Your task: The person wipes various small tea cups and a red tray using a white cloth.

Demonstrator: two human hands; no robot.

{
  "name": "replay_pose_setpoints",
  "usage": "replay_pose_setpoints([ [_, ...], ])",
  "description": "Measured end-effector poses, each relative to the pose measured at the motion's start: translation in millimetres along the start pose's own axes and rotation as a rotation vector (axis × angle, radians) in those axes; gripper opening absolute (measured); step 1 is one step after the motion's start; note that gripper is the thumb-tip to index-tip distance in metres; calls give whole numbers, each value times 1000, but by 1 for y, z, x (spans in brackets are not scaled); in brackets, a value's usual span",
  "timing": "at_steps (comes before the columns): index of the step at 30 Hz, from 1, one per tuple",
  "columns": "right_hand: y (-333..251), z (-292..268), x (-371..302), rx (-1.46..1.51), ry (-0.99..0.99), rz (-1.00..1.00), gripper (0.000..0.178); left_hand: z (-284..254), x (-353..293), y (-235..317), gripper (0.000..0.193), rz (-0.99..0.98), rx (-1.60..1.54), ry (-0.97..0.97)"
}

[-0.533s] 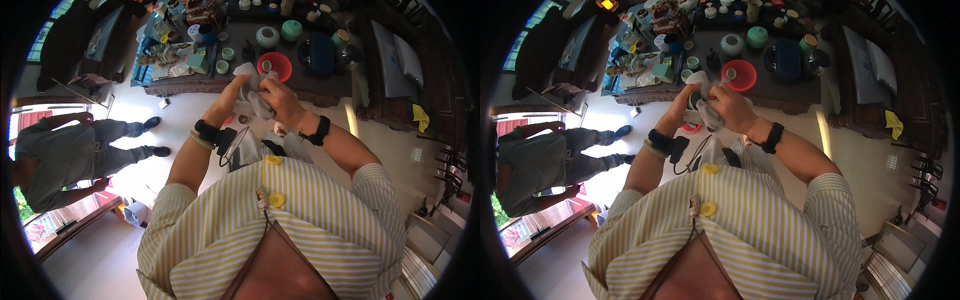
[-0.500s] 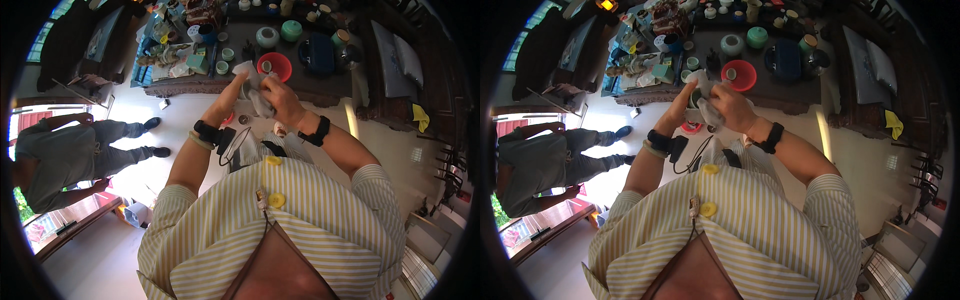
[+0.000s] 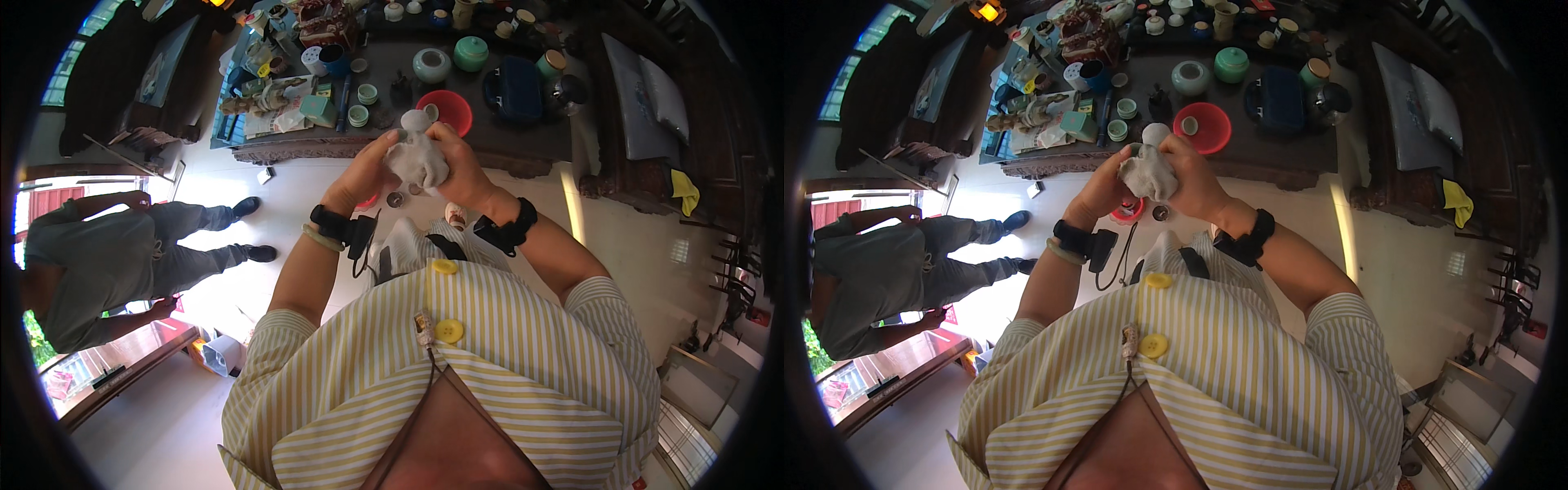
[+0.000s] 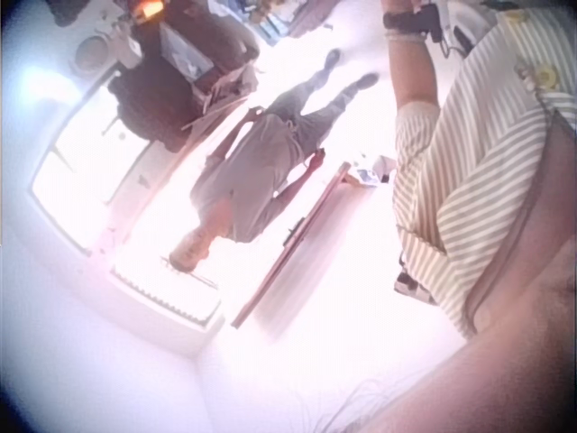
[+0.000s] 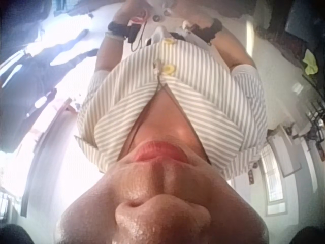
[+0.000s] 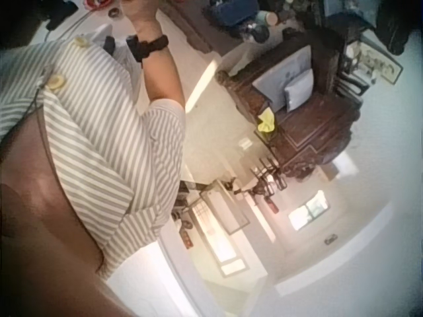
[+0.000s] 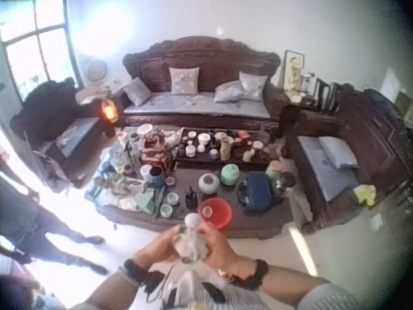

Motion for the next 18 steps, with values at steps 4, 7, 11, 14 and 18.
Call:
replay_pose_setpoints([
  [4, 15, 7, -9, 405, 11, 298, 32, 8, -2, -3, 48, 70, 100, 68],
  [7, 9, 11, -13, 314, 131, 170, 28, 6, 7, -9, 47, 105, 43, 47],
  [11, -11, -3, -11, -231, -44, -233, 22, 3, 8, -19, 46, -114, -274, -191],
  [14, -16, -11, -10, -354, -112, -361, 19, -12, 15, -22, 45, -213, -330, -439],
  [18, -15, -15, -8, -405, -58, -365, 17, 10, 6, -3, 40, 89, 303, 147],
])
Point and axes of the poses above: each hand's wrist, its own x-axis towards the middle knuckle, its own z-axis out of the palm, y = z × x, the point moved 3 cm from there along x, towards the middle knuckle, and after that the axes turned 2 degrees about z, right-handed, at the moved point
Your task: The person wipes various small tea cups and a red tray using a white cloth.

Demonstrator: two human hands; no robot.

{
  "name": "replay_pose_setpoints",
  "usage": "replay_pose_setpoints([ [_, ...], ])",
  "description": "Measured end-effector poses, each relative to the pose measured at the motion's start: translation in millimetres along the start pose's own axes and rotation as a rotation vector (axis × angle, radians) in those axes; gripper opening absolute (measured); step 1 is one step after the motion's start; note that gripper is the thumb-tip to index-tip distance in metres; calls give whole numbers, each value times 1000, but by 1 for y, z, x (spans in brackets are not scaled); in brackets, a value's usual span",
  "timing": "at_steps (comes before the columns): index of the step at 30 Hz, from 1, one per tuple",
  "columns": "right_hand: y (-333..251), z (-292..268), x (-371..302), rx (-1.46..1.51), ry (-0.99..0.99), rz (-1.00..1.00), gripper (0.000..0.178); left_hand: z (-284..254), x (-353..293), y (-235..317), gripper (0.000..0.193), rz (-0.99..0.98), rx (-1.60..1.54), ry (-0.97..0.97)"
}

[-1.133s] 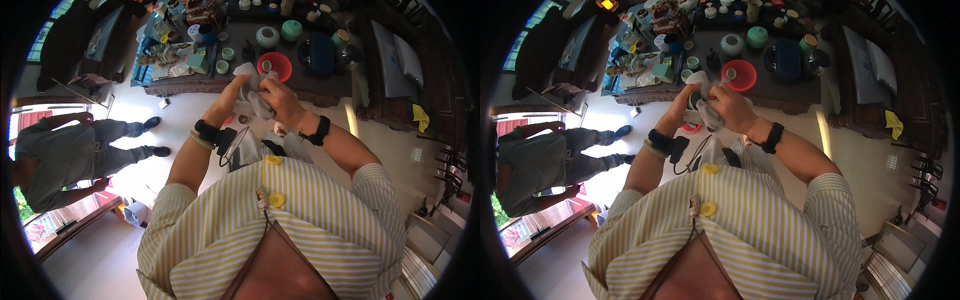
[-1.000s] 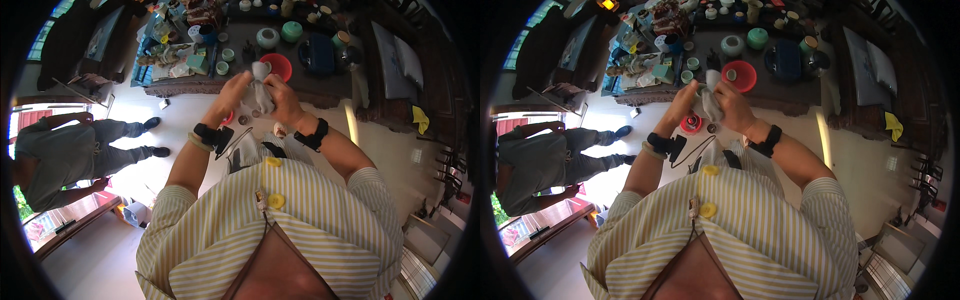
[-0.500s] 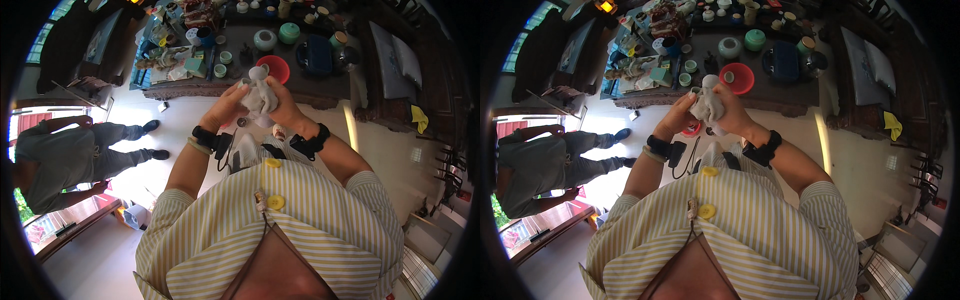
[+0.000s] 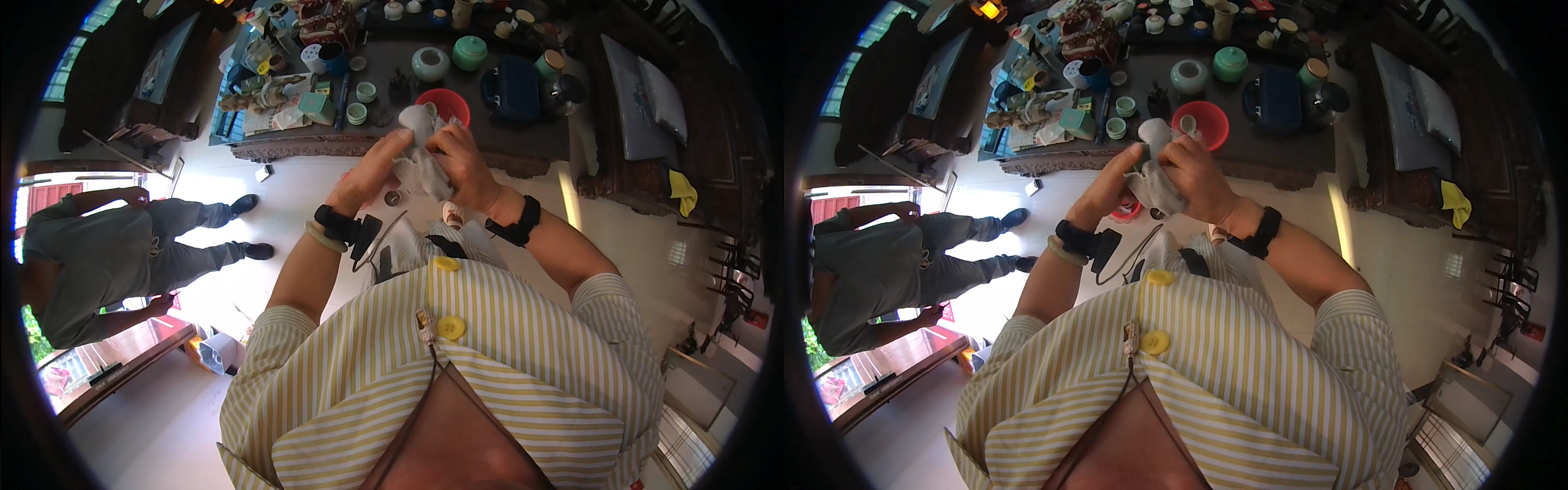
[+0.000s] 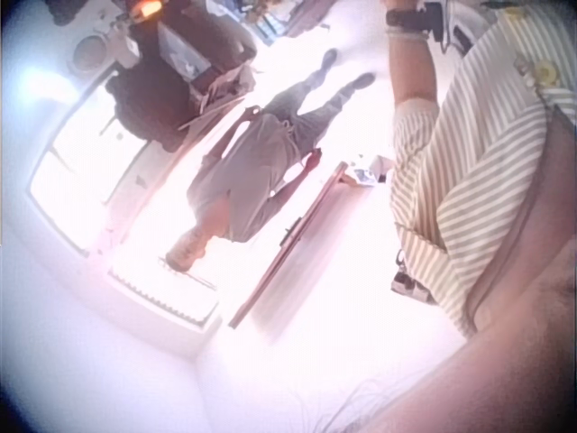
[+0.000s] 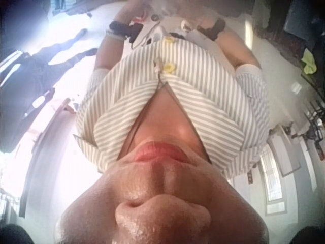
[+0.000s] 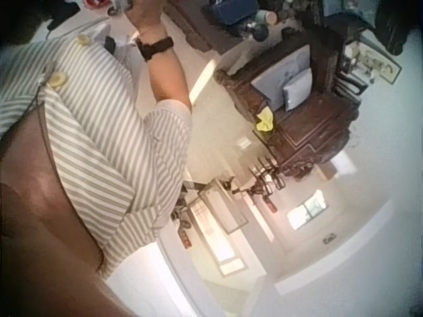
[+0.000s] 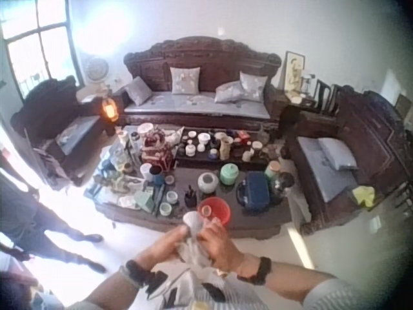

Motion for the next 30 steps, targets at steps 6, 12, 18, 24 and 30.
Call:
replay_pose_setpoints([
  [6, -5, 8, -7, -25, -1, 11, 13, -5, 2, -15, 39, -59, -251, 15],
  [12, 8, 3, -5, -119, -53, -112, 11, -10, -1, -13, 47, -249, -332, -110],
  [18, 6, 12, 1, -146, -78, -1, 13, -16, 4, -15, 48, 99, -50, 8],
  [24, 3, 36, -2, 307, -46, 419, 18, -13, -3, 3, 37, 410, 311, 140],
  [30, 12, 20, -3, -292, -74, -19, 24, -28, 1, -17, 39, 109, -86, -33],
])
Point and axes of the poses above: each hand's wrist, its own x-axis towards the middle knuckle, its own z-axis out of the palm, y = z × x, the point moved 3 cm from there along x, towards the middle knuckle, and after that the axes turned 2 degrees about z, right-handed, at the moved point
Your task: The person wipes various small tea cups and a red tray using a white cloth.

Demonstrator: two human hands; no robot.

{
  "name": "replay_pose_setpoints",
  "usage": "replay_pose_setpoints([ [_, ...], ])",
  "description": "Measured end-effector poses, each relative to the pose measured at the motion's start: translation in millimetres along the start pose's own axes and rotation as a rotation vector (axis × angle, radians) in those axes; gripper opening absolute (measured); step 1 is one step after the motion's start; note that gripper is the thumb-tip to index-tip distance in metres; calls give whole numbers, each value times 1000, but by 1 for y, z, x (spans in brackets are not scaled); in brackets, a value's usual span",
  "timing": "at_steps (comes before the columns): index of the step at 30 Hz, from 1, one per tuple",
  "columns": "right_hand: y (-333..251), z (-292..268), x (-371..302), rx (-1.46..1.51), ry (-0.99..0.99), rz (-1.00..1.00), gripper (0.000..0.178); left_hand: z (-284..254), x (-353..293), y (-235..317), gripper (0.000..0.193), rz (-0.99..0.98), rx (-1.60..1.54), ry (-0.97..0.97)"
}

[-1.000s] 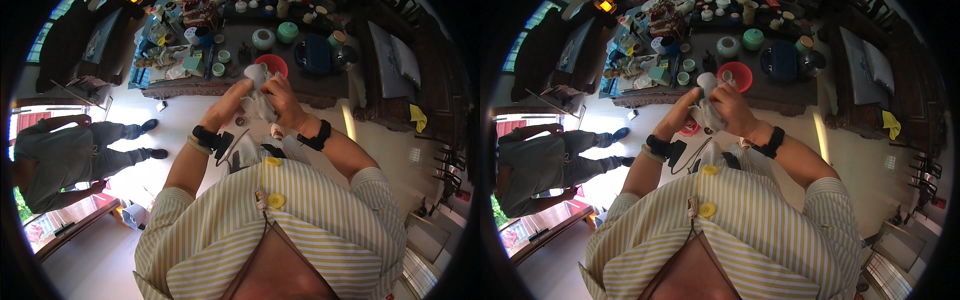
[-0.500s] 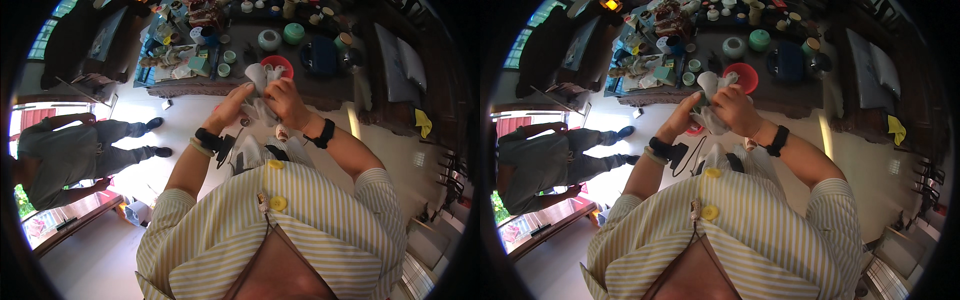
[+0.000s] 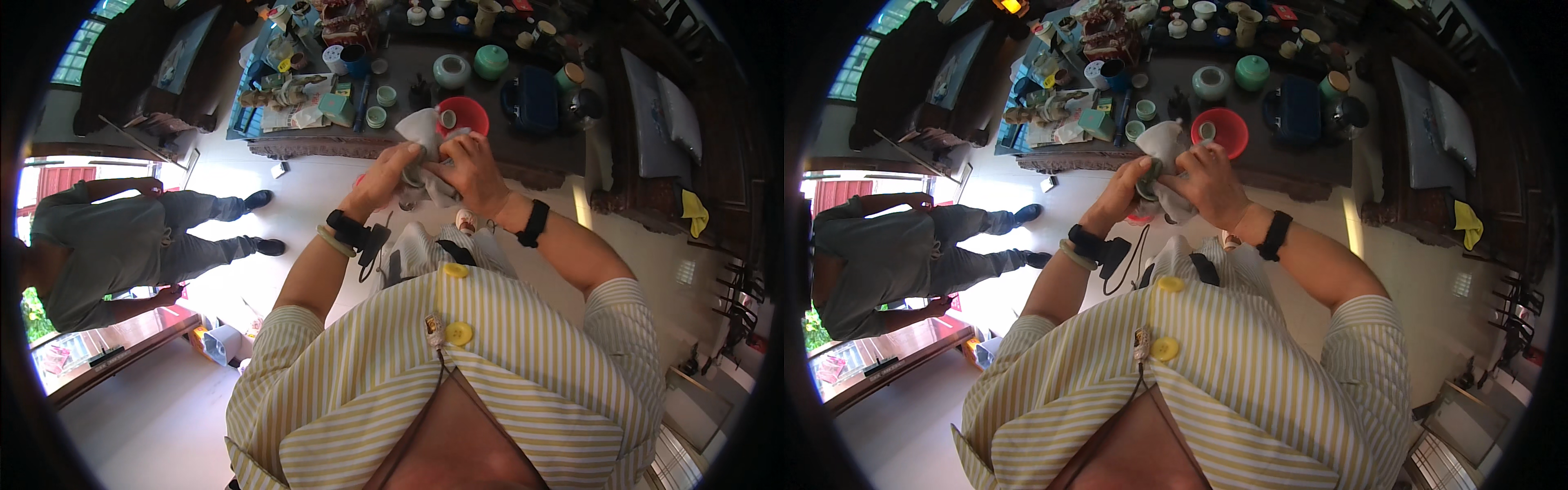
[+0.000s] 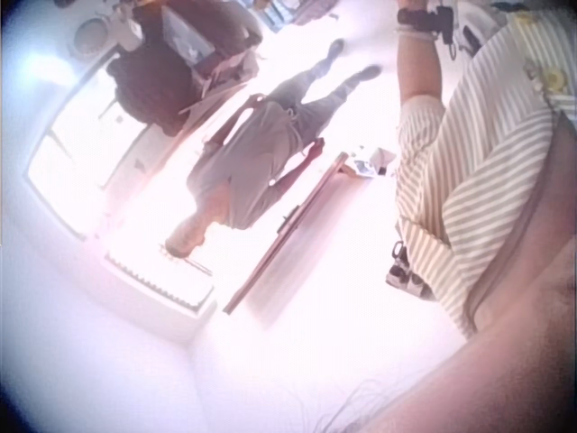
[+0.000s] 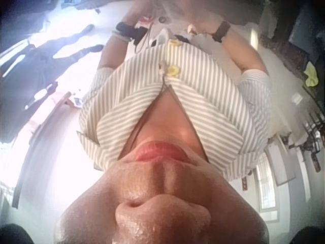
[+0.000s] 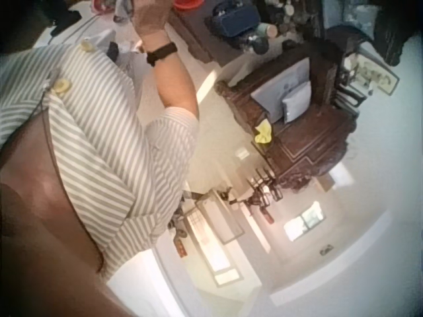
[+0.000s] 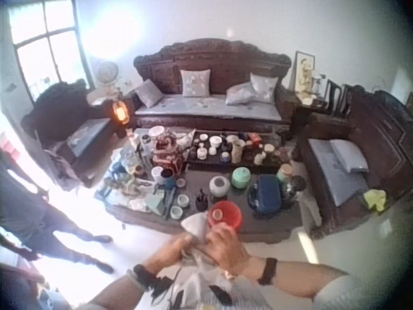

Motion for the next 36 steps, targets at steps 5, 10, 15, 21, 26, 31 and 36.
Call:
replay_pose_setpoints([
  [5, 0, -1, 9, -167, 15, -141, 31, -6, 0, 12, 41, -414, -83, -60],
  [10, -13, 15, 6, -240, -95, -36, 33, -9, 0, 29, 45, -401, 143, 35],
  [15, -9, 14, 15, 567, -325, 265, 38, -8, 6, 26, 47, 34, 502, 91],
  [21, 31, 25, -13, 1923, -182, 1022, 52, -17, 3, 26, 57, 158, -19, -15],
  [26, 55, -7, -17, 2294, 39, 887, 69, -17, -3, 13, 59, 79, -229, -103],
  [31, 70, -4, -36, 2284, 195, 1057, 58, -12, 2, 11, 63, 96, -390, -273],
  [36, 67, -1, -44, 1929, 191, 1087, 39, -14, 1, 10, 61, 88, -359, -209],
])
Point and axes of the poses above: each hand's wrist, its own x-axis towards the middle knuckle, its own z-axis out of the palm, y = z × x, the point moved 3 cm from there along x, towards the middle knuckle, and after that the axes turned 2 degrees about z, right-handed, at the moved point
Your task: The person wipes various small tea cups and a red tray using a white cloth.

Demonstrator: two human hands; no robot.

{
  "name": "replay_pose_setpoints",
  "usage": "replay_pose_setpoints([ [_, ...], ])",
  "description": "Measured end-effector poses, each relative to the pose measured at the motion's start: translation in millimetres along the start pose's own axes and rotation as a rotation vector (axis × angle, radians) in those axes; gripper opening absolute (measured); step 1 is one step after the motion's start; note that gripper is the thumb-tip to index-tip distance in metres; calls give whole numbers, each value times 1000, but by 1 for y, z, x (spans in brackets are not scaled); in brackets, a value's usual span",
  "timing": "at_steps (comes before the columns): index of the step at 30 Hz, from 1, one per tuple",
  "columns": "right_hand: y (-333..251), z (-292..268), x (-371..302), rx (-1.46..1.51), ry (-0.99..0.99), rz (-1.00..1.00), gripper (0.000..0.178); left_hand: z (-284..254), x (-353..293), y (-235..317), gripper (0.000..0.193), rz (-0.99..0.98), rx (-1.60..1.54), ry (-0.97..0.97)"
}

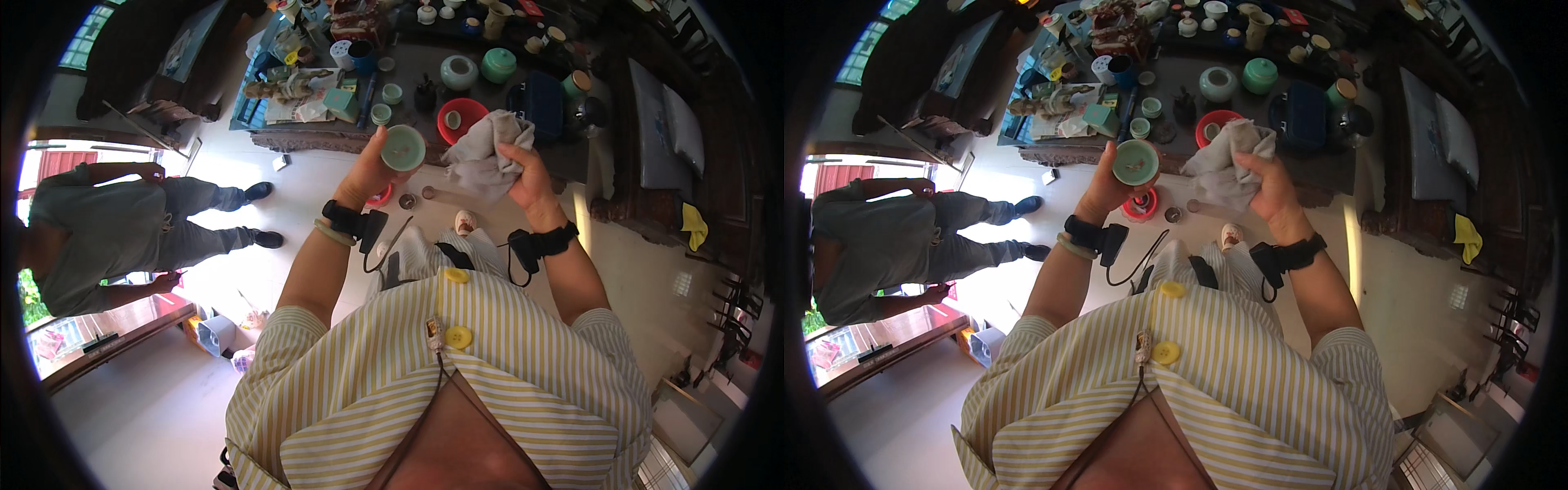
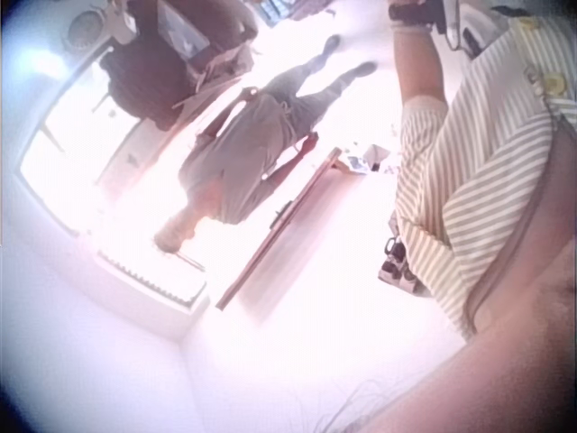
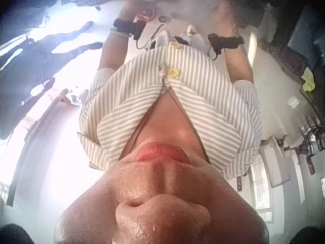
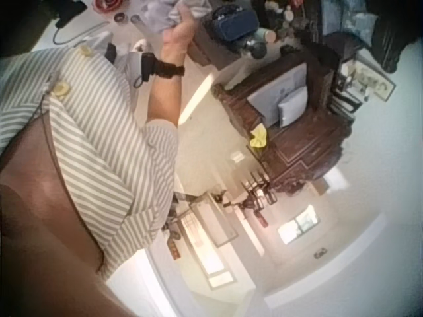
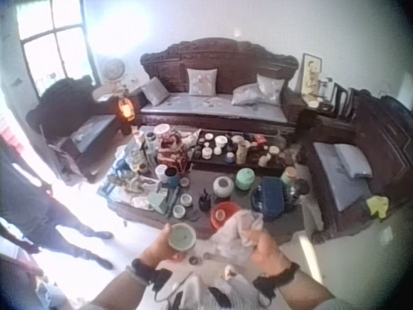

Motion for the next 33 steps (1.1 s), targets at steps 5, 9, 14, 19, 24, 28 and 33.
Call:
replay_pose_setpoints([
  [5, 0, 79, -29, -1086, -158, -563, 50, 14, 5, 3, 51, 141, 539, 151],
  [9, 33, 109, -26, -1373, -169, -758, 55, 36, 6, 4, 35, 207, 480, 232],
  [14, 35, 112, -16, -1638, -105, -843, 42, 42, 9, 7, 33, 291, 513, 267],
  [19, 31, 107, -8, -1745, -154, -926, 36, 40, 13, 13, 41, 57, 499, 275],
  [24, 22, 97, 7, -1514, -141, -886, 30, 47, 10, 39, 44, -124, 512, 217],
  [28, 16, 99, 17, -1374, -105, -727, 29, 45, 16, 22, 36, 224, 695, 272],
  [33, 23, 106, 19, -1363, -156, -801, 29, 43, 11, 14, 26, 147, 256, 273],
])
Point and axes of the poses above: each hand's wrist, its own x-axis towards the middle knuckle, its own z-axis out of the palm, y = z × x, the point moved 3 cm from there along x, towards the middle knuckle, and after that the axes turned 2 degrees about z, right-handed, at the moved point
